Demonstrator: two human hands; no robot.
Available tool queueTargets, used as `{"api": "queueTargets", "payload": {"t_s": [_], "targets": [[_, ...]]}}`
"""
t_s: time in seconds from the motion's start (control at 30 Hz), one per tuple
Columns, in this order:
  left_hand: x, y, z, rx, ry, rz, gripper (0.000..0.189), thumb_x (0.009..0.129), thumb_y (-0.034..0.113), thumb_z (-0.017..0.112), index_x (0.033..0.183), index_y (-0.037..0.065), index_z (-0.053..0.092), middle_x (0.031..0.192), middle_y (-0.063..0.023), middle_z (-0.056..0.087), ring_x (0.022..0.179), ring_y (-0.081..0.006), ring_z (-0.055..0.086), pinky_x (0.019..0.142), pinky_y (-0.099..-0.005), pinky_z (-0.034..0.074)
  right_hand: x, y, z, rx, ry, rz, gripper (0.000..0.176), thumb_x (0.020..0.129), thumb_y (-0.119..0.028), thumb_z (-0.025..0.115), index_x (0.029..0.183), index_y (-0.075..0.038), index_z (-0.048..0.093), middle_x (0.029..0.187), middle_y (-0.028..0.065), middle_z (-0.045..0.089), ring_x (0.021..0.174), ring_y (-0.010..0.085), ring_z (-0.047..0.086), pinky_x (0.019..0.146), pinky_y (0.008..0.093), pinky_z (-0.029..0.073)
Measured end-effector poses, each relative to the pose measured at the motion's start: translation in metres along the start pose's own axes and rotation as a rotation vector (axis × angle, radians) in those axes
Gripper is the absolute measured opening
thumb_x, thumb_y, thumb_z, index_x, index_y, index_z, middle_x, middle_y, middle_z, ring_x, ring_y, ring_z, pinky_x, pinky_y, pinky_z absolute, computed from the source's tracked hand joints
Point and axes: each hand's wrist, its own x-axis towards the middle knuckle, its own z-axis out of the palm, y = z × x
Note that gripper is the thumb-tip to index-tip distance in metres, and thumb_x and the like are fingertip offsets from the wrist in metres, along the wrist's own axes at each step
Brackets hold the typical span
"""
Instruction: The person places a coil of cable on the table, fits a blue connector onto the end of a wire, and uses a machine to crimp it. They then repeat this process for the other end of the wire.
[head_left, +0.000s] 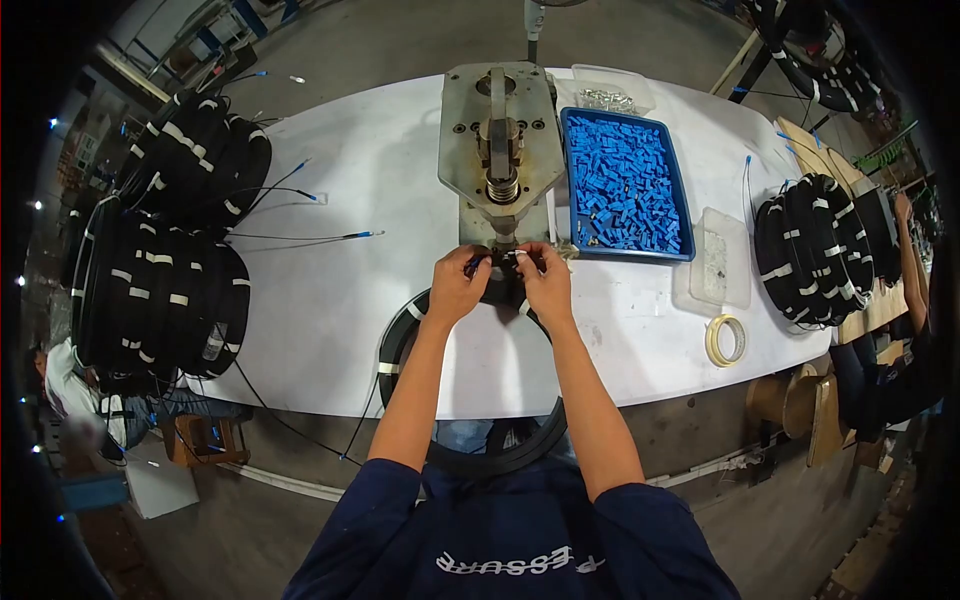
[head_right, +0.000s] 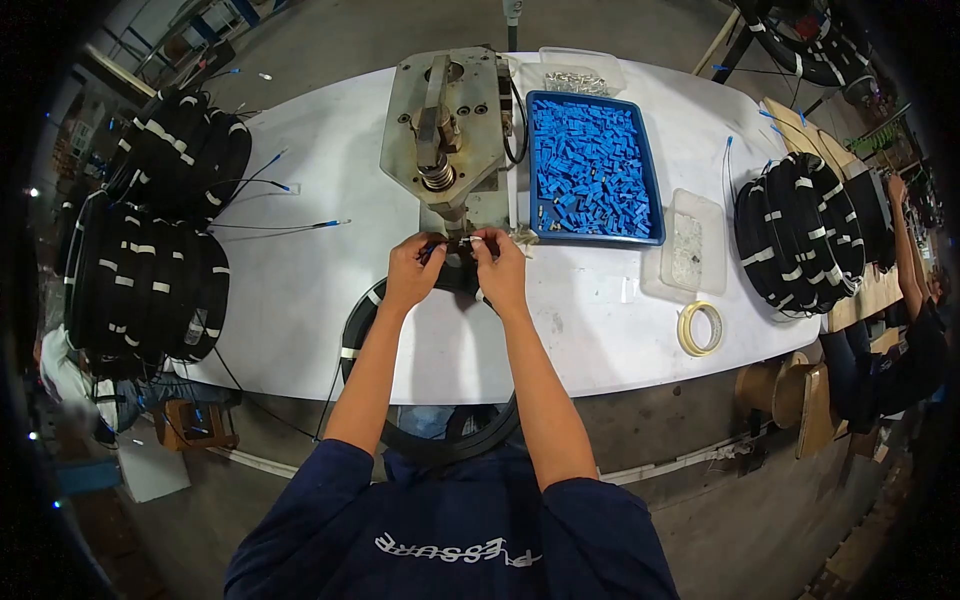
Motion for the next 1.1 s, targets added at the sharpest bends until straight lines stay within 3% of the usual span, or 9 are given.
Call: {"api": "queueTargets", "payload": {"t_s": [0.1,0.17,0.5,0.67,0.87,1.1], "targets": [[0.001,-0.001,0.002,-0.032,0.015,0.007,0.013,0.086,0.007,0.063,0.091,-0.004,0.067,0.075,-0.0114,0.065,0.062,-0.0170,0.055,0.059,-0.0298,0.045,0.001,0.000,-0.001,0.012,-0.010,0.011,0.011,0.093,-0.003,0.060,0.102,0.002,0.063,0.086,0.0048,0.066,0.075,0.0107,0.061,0.071,0.0249,0.050],[0.001,0.003,0.000,-0.039,-0.001,-0.017,0.014,0.085,0.009,0.062,0.091,-0.003,0.066,0.085,-0.0185,0.067,0.075,-0.0336,0.065,0.069,-0.0383,0.050,0.000,0.000,-0.002,0.016,-0.010,0.016,0.010,0.092,-0.002,0.060,0.102,0.002,0.063,0.087,0.0049,0.066,0.075,0.0106,0.061,0.071,0.0247,0.050],[0.001,0.001,0.002,-0.040,-0.002,-0.020,0.014,0.085,0.008,0.061,0.091,-0.003,0.066,0.086,-0.0184,0.067,0.077,-0.0341,0.065,0.070,-0.0388,0.051,0.001,-0.001,-0.003,0.030,-0.012,0.059,0.008,0.092,-0.002,0.061,0.100,0.001,0.063,0.085,0.0041,0.065,0.076,0.0111,0.061,0.072,0.0250,0.049],[0.002,0.007,0.000,-0.001,-0.034,-0.107,0.014,0.084,0.010,0.061,0.091,-0.002,0.067,0.084,-0.0165,0.066,0.072,-0.0289,0.064,0.066,-0.0353,0.049,0.001,0.002,-0.002,0.035,-0.004,0.054,0.008,0.092,-0.003,0.062,0.099,0.000,0.063,0.085,0.0040,0.065,0.077,0.0109,0.060,0.073,0.0253,0.048],[0.002,-0.007,0.009,-0.062,0.052,-0.022,0.016,0.084,0.012,0.064,0.093,0.000,0.071,0.082,-0.0151,0.065,0.068,-0.0263,0.060,0.062,-0.0355,0.046,-0.001,-0.004,-0.002,0.036,0.005,0.030,0.010,0.091,-0.002,0.062,0.100,0.000,0.065,0.086,0.0036,0.066,0.077,0.0101,0.059,0.073,0.0250,0.047],[0.004,0.001,0.006,-0.032,0.006,-0.039,0.017,0.087,0.015,0.067,0.094,0.000,0.071,0.082,-0.0151,0.065,0.067,-0.0268,0.059,0.062,-0.0355,0.046,0.000,0.000,-0.002,0.026,-0.011,0.017,0.011,0.090,-0.002,0.062,0.102,0.000,0.064,0.087,0.0038,0.066,0.076,0.0102,0.060,0.070,0.0247,0.049]]}}
